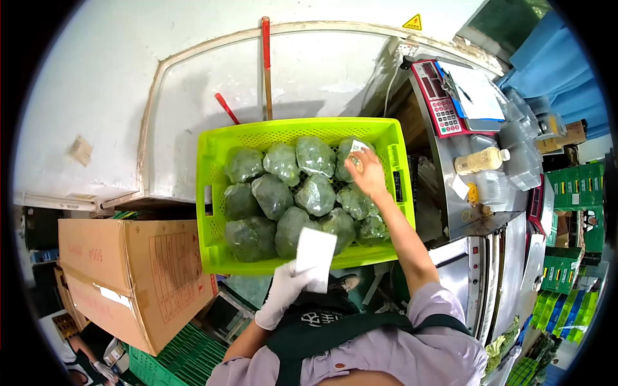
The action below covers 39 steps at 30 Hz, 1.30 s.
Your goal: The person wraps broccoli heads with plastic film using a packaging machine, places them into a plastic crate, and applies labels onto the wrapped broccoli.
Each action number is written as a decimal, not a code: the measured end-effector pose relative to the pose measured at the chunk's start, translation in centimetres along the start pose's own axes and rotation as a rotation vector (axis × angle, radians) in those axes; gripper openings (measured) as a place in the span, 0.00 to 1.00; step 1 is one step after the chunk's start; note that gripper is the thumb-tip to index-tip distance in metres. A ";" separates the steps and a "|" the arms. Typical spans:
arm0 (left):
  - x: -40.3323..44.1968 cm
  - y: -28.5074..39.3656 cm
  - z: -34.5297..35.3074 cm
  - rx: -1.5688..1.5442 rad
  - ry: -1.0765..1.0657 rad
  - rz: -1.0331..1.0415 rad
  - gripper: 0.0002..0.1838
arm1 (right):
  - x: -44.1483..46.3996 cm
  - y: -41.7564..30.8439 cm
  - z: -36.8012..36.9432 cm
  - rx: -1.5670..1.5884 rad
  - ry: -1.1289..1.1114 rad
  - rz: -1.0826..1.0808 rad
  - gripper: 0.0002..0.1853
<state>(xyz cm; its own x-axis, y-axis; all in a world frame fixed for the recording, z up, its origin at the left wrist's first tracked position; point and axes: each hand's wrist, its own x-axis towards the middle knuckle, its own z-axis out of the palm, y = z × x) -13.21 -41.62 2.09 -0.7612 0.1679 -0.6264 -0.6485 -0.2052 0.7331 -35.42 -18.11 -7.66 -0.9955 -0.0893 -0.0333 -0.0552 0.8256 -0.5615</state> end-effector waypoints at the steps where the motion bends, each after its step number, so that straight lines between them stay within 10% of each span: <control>1: 0.1 -0.4 0.2 -0.010 0.034 0.078 0.12 | -2.6 -1.3 -1.6 0.335 -0.086 0.085 0.26; 3: -0.2 0.4 1.1 -0.103 0.095 0.127 0.12 | -9.2 -4.4 -4.9 0.938 -0.418 0.233 0.27; 7: 0.0 1.0 3.3 0.105 0.073 0.578 0.12 | -20.3 -6.2 -6.3 0.804 -0.678 -0.278 0.26; 15: 1.7 -0.2 7.1 0.057 0.080 0.384 0.17 | -29.0 -9.3 -11.8 0.680 -0.287 -0.001 0.12; 18: -0.4 -0.2 7.4 0.397 0.328 0.796 0.35 | -30.5 -8.9 -12.7 0.586 -0.166 -0.024 0.11; 23: -2.9 1.4 7.1 0.690 -0.190 1.332 0.36 | -31.8 -8.6 -12.2 0.558 -0.253 0.070 0.11; 30: -3.4 -2.3 7.1 0.077 -0.204 0.451 0.12 | -31.9 -8.6 -10.1 0.472 -0.190 0.076 0.18; 34: -3.5 -2.2 5.9 0.190 -0.089 0.550 0.03 | -30.3 -8.3 -12.0 0.326 0.020 -0.055 0.25; 39: -4.1 -1.5 3.8 0.366 -0.231 0.549 0.16 | -26.8 -9.0 -12.1 0.866 -0.521 0.097 0.20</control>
<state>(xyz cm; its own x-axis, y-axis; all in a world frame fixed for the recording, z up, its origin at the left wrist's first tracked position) -9.12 -38.31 4.60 -0.9347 0.3419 -0.0967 -0.0986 0.0119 0.9951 -9.18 -16.39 8.27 -0.8237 -0.4459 -0.3503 0.3047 0.1731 -0.9366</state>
